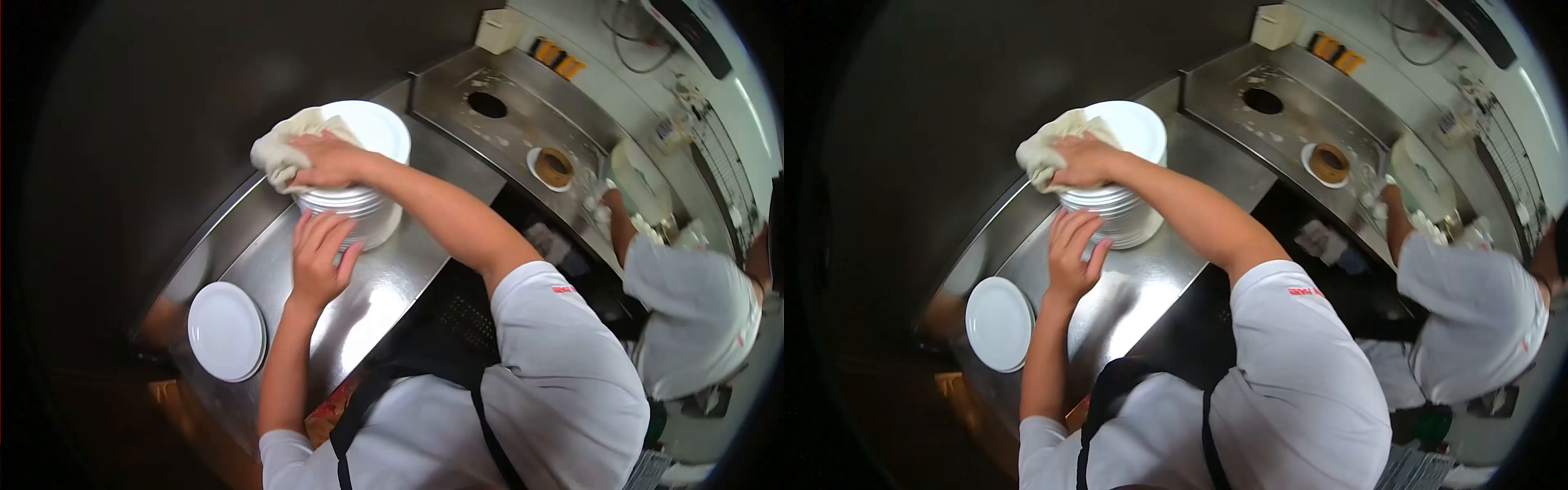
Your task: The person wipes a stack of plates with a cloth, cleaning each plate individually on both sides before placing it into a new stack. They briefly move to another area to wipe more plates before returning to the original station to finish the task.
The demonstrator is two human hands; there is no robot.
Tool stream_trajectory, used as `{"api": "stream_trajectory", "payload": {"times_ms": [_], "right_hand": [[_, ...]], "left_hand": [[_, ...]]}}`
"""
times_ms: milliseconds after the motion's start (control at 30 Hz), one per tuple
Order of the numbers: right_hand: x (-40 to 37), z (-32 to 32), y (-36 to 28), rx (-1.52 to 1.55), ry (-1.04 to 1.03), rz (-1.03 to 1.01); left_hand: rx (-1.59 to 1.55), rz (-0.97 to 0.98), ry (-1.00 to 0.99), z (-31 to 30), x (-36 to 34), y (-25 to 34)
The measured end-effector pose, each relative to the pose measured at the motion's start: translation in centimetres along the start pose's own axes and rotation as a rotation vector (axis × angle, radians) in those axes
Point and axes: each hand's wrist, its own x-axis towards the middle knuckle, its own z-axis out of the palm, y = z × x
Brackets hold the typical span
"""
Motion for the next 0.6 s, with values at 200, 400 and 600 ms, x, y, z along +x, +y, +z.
{"api": "stream_trajectory", "payload": {"times_ms": [200,400,600], "right_hand": [[1.5,-2.0,8.0,-0.197,0.087,0.062],[-9.0,-4.2,8.3,-0.306,0.008,0.049],[-6.9,-7.3,9.3,-0.278,-0.107,0.102]], "left_hand": [[0.33,-0.259,-0.038,5.1,2.5,-1.8],[0.224,-0.349,0.037,6.2,1.5,-2.4],[-0.001,-0.536,0.297,7.0,2.5,-3.3]]}}
